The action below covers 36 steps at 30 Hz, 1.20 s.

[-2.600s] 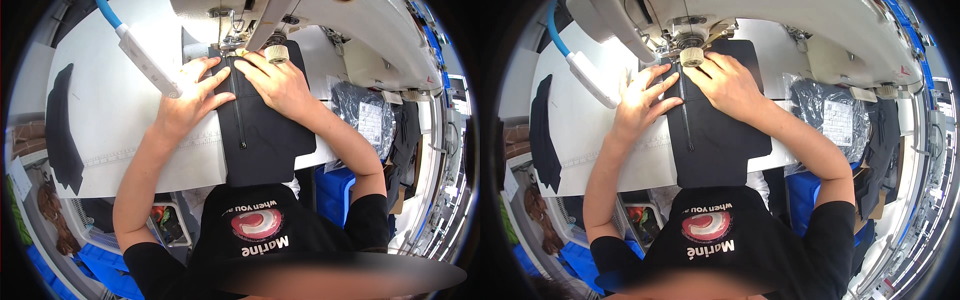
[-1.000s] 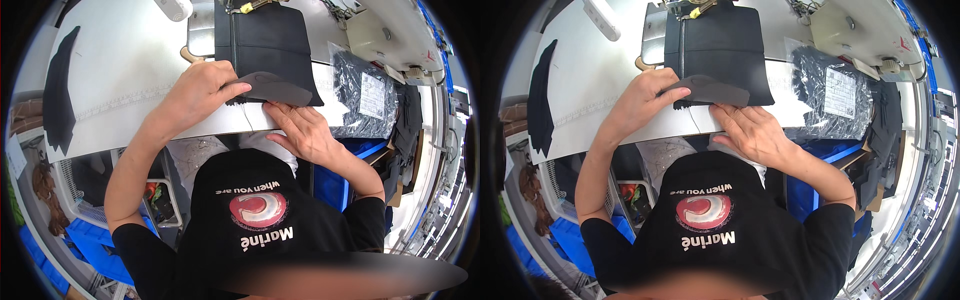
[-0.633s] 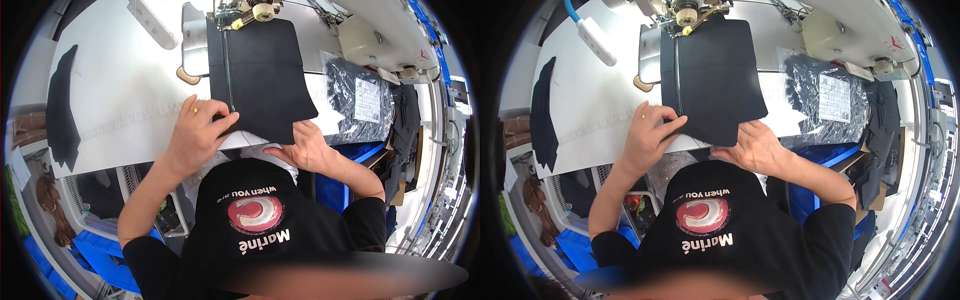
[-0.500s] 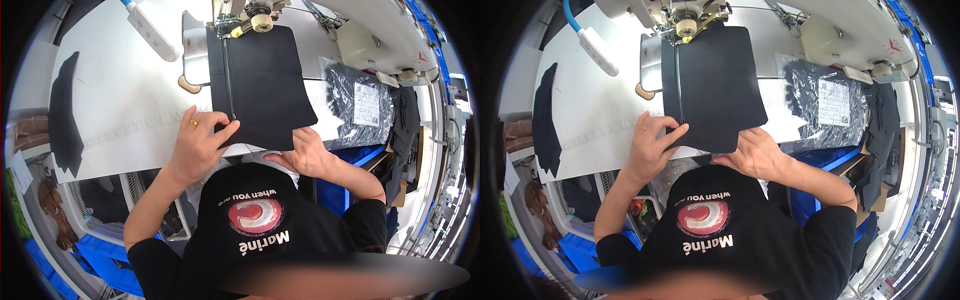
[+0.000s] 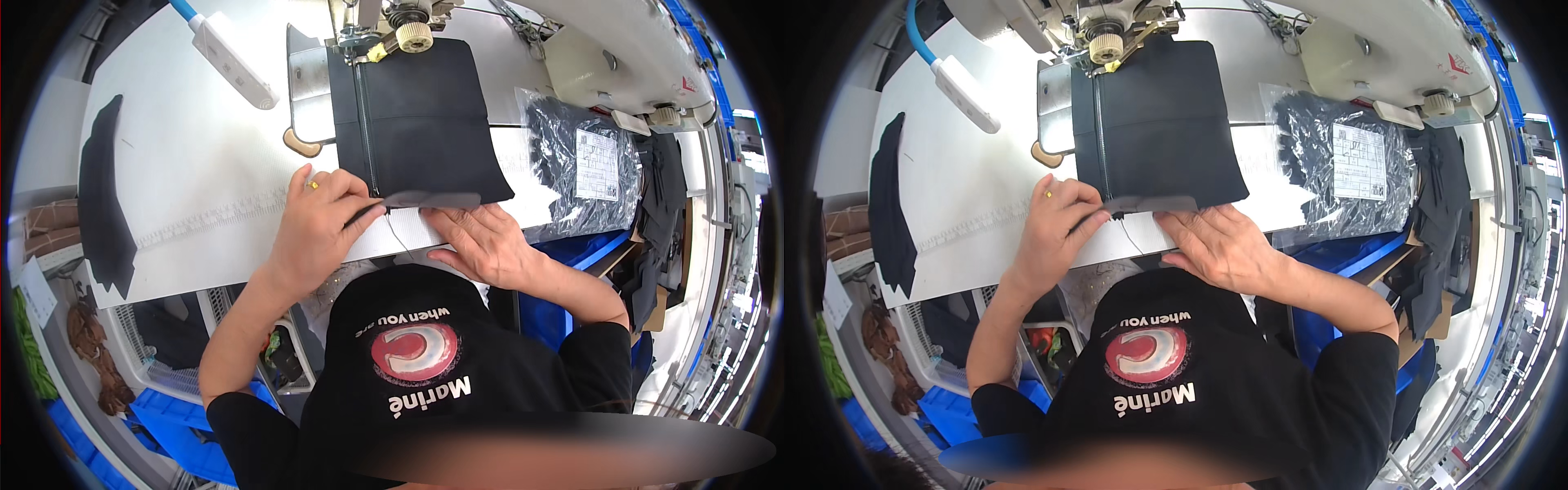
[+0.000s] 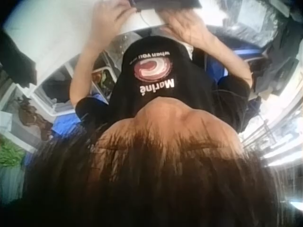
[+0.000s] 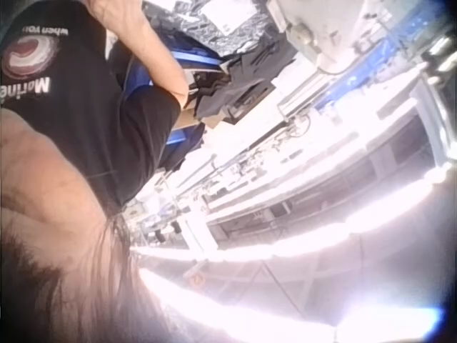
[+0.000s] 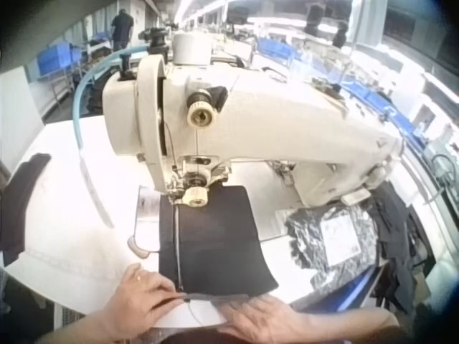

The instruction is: Sewing a zipper into a leather component using an industrial sewing machine.

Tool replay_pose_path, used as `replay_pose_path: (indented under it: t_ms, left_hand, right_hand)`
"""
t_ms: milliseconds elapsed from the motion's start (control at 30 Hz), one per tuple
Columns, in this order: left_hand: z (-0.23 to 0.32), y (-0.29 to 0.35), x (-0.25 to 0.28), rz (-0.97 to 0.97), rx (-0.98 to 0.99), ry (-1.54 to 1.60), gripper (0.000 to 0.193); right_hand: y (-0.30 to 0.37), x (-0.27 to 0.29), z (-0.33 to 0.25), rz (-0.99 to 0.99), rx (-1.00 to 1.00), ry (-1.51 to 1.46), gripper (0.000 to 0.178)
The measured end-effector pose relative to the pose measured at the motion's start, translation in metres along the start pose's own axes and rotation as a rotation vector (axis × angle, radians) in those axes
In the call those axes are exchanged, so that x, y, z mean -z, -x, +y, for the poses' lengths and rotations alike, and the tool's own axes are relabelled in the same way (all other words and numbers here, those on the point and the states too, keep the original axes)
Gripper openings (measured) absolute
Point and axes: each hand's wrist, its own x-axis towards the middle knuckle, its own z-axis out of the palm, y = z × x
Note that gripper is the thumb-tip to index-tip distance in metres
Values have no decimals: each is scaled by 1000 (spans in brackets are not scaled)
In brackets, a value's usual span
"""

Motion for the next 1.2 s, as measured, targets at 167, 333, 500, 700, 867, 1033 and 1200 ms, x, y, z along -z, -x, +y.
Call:
replay_pose_path:
  t_ms: [167,333,500,700,867,1033,1200]
  left_hand:
    - [-3,-6,7,-127,105,162,23]
    - [-5,-8,5,-83,52,165,21]
    - [11,24,-7,-40,-115,-272,29]
    - [11,48,-26,62,-133,-401,56]
    - [6,48,-23,94,-131,-321,51]
    - [-1,42,-15,78,-164,-253,40]
    - [-1,37,-20,148,-164,-275,30]
  right_hand:
    - [-28,62,-8,-110,-13,-2,46]
    - [-80,69,29,-27,-136,-213,34]
    - [-109,-27,85,91,3,64,41]
    - [-75,-14,41,-33,24,41,48]
    - [-61,-7,13,-9,55,-64,43]
    - [-54,-13,13,24,58,-57,42]
    - [-63,-9,14,84,68,-147,36]
